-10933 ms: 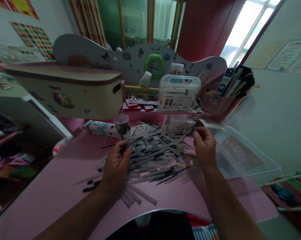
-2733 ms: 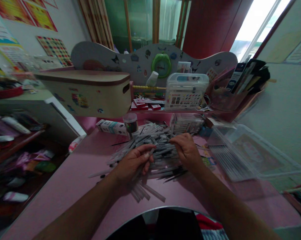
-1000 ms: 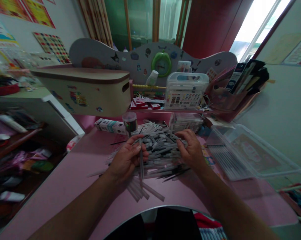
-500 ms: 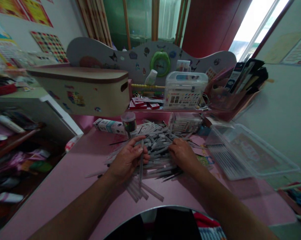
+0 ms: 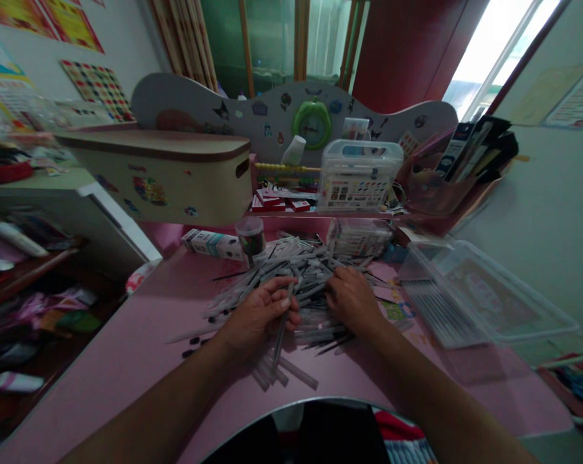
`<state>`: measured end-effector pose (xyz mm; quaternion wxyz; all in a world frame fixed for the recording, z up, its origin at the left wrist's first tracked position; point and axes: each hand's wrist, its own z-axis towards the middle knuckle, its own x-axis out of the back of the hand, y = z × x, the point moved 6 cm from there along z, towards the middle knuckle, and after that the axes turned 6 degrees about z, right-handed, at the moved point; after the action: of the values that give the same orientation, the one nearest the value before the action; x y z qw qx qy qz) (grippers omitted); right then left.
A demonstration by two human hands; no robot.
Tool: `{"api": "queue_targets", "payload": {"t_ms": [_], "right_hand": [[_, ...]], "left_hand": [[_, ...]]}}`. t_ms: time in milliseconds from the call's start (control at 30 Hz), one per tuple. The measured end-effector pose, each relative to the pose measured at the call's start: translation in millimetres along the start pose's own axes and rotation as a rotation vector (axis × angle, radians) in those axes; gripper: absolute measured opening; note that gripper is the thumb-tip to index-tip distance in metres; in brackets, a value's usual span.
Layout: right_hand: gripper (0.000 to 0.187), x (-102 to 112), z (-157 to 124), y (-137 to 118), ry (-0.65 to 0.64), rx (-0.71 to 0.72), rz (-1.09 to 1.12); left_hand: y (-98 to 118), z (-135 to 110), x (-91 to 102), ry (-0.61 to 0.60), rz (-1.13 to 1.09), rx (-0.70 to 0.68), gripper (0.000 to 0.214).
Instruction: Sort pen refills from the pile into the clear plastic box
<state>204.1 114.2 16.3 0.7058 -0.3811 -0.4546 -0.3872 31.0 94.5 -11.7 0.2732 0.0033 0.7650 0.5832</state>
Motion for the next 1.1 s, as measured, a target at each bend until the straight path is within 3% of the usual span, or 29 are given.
{"api": "queue_targets", "payload": {"t_ms": [133, 333, 500, 733, 867, 1000, 1100], "right_hand": [[0.006, 15, 0, 2, 0.128, 0.013, 0.407], [0.013, 4, -1, 4, 0.062, -0.180, 1.294], [0.012, -2, -4, -8, 0.010, -0.228, 1.600], [0.020, -20, -9, -16, -0.117, -0.343, 1.736], [0.022, -17, -9, -18, -0.139, -0.325, 1.721], [0.016, -8, -7, -17, -0.154, -0.249, 1.573], [0.009, 4, -5, -17, -0.102, -0.109, 1.331]], "left_hand": [[-3, 0, -1.9, -0.026, 0.017, 0.031, 0.046], [-10, -5, -4.5, 0.031, 0.025, 0.078, 0.039], [-8, -8, -10.3, 0.044, 0.088, 0.090, 0.039], [-5, -13, -14.6, -0.009, 0.139, 0.090, 0.036], [-3, -12, -13.0, -0.003, 0.173, 0.075, 0.034], [-1, -10, -10.3, 0.031, 0.243, 0.056, 0.033], [-1, -9, -8.1, 0.038, 0.338, 0.043, 0.029]]}}
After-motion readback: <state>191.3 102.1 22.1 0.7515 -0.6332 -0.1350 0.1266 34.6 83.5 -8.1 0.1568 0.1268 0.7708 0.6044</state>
